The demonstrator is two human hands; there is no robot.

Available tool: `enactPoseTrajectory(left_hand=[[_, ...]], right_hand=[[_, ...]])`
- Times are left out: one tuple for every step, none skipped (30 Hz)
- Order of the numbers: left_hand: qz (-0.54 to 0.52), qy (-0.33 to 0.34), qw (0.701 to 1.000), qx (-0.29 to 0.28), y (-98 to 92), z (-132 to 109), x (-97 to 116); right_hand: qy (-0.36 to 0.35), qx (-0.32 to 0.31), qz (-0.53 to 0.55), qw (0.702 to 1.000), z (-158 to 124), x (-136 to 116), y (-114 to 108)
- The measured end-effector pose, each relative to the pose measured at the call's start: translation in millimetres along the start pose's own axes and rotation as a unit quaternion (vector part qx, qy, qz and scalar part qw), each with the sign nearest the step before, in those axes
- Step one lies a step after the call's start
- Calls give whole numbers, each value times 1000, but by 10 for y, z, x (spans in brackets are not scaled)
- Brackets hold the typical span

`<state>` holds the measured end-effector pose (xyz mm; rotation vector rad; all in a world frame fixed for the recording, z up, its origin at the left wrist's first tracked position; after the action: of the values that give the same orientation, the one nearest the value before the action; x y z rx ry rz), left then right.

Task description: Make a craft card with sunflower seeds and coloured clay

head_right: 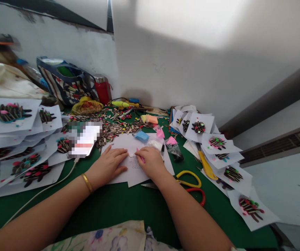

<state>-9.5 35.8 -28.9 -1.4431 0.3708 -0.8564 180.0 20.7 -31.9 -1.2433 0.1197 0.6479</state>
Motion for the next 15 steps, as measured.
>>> enactPoseTrajectory(left_hand=[[1, 2, 1000, 1, 3, -1, 1], [2, 5, 1000, 3, 6, -2, 3], [3, 9, 1000, 5, 9, -3, 5], [5, 12, 1000, 7, 11, -5, 7], [7, 14, 1000, 8, 13, -7, 10], [10, 17, 1000, 10, 13, -9, 15], [13, 20, 1000, 12, 13, -12, 22], [18, 22, 1000, 14, 11, -14, 29], [23, 23, 999, 16, 10, -15, 39], [29, 24, 999, 19, 8, -16, 50], [35, 24, 999, 23, 7, -15, 62], [41, 23, 999, 27, 7, -13, 75], [47, 22, 998, 30, 8, -10, 89], [52, 20, 998, 33, 11, -6, 102], [56, 17, 998, 36, 16, -1, 115]], right_hand=[[-6, 6, 1, 1000, -1, -3, 1], [-9, 9, 1, 1000, -2, -6, 0], [-8, 9, 1, 1000, -2, -8, -2], [-4, 5, 0, 1000, -1, -8, -2], [3, -2, 0, 1000, 1, -6, -1], [11, -10, 1, 1000, 3, -1, 2], [18, -15, 3, 1000, 6, 4, 6], [24, -18, 6, 1000, 10, 9, 9], [25, -18, 11, 999, 13, 12, 14], [22, -17, 17, 999, 15, 9, 19], [15, -14, 23, 1000, 16, 4, 24], [8, -10, 28, 1000, 15, -4, 30], [0, -7, 31, 999, 13, -13, 37], [-4, -3, 34, 999, 8, -21, 44], [-6, 0, 35, 999, 3, -27, 50]])
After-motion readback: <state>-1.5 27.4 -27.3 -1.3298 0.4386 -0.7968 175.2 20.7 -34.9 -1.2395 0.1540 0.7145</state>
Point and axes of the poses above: each hand's wrist, its own z-axis towards the middle knuckle, its own y-axis out of the palm, x = y × z, the point moved 3 cm from there along z, towards the middle knuckle, and after that the axes turned 2 degrees about -z, right-handed, at the moved point
